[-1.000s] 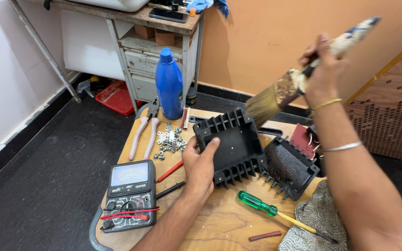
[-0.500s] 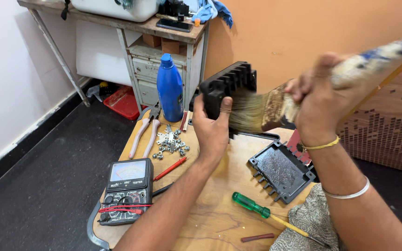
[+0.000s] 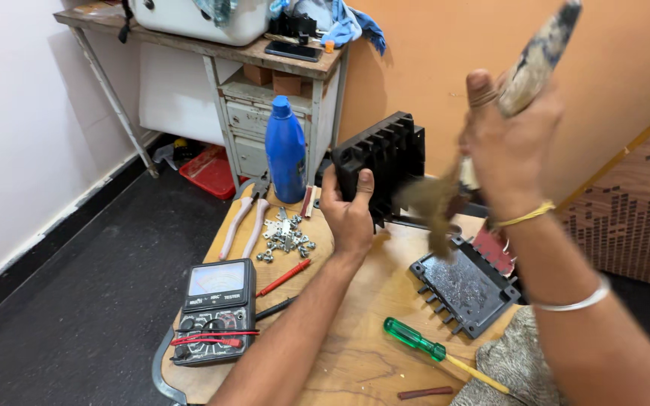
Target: The person cleans a black electronic housing by hand using a brush and a cloth after using a screwdriver on its panel.
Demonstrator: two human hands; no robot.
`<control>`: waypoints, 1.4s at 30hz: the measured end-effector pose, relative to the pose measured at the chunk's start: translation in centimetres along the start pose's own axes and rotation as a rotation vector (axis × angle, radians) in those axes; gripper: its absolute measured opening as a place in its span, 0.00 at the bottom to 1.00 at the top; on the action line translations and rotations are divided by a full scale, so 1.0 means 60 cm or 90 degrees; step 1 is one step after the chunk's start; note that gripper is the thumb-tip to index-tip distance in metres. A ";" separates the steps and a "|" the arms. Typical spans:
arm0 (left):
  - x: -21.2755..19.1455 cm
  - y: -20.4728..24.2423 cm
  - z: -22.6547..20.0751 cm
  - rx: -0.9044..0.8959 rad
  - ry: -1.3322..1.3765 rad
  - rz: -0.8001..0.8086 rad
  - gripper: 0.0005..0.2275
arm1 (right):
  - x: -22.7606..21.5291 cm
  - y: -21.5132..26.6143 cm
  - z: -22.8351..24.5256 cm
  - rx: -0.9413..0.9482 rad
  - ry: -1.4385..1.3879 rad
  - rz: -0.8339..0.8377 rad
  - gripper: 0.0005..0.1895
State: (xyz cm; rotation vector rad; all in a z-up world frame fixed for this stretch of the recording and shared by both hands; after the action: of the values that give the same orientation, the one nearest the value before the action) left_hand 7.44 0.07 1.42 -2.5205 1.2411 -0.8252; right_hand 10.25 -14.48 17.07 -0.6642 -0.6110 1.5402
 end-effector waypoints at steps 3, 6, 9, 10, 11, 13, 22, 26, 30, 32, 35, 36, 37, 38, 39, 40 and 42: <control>0.002 0.002 0.007 0.016 0.027 -0.013 0.14 | -0.030 -0.023 0.028 -0.041 0.019 -0.083 0.27; 0.001 0.013 0.003 0.010 0.026 -0.008 0.14 | -0.023 -0.003 0.019 -0.054 -0.230 -0.134 0.27; 0.013 0.023 -0.001 0.007 0.052 -0.006 0.13 | 0.033 0.040 -0.023 -0.088 -0.371 -0.109 0.25; 0.009 0.019 -0.002 0.009 0.051 -0.004 0.13 | 0.047 0.047 -0.032 -0.094 -0.370 -0.072 0.24; 0.002 0.014 0.000 -0.001 0.057 -0.015 0.13 | 0.049 0.045 -0.037 -0.080 -0.331 -0.038 0.22; 0.001 0.012 0.005 -0.010 0.063 -0.022 0.13 | 0.026 0.030 -0.026 -0.217 -0.116 -0.010 0.21; 0.007 0.022 0.018 -0.138 0.136 -0.065 0.14 | 0.049 0.051 -0.048 0.247 -0.825 0.029 0.22; 0.000 0.022 0.023 -0.060 0.070 -0.022 0.16 | 0.000 0.011 -0.065 -0.262 0.228 0.147 0.12; 0.002 0.025 0.013 -0.025 0.007 -0.025 0.18 | -0.061 -0.015 -0.039 -0.183 -0.145 0.045 0.19; -0.004 0.034 0.012 -0.041 -0.059 -0.020 0.18 | -0.078 -0.006 -0.025 -0.045 -0.418 -0.038 0.25; -0.009 0.034 0.011 0.029 -0.140 -0.011 0.19 | -0.073 -0.006 0.002 -0.124 -0.521 0.023 0.22; -0.010 0.032 0.009 0.108 -0.154 -0.004 0.20 | -0.059 -0.006 0.005 -0.076 -0.528 0.083 0.27; -0.015 0.034 0.008 0.105 -0.156 -0.004 0.20 | -0.051 -0.001 0.010 -0.050 -0.530 0.111 0.29; -0.019 0.036 0.007 0.117 -0.164 0.002 0.18 | -0.043 0.004 0.015 -0.024 -0.531 0.139 0.32; -0.020 0.036 0.004 0.131 -0.170 0.010 0.17 | -0.038 0.008 0.016 -0.012 -0.347 0.118 0.29; -0.019 0.037 0.002 0.129 -0.170 0.012 0.17 | -0.044 -0.002 0.019 -0.007 -0.254 0.105 0.28; -0.013 0.033 0.002 0.099 -0.282 -0.023 0.21 | -0.081 -0.042 0.023 0.072 -0.225 0.126 0.28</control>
State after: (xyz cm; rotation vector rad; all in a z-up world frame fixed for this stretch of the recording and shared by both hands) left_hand 5.79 -0.57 0.18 -2.4226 0.9490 -0.3224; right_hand 11.18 -19.15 20.12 -0.3761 -0.7304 1.8837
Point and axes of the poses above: each hand's wrist, its own y-axis away from the middle knuckle, its own x-axis out of the palm, z = x × y, the point moved 1 cm from there along -y, towards the middle knuckle, and after that the axes turned 12 degrees about -y, right-handed, at the moved point
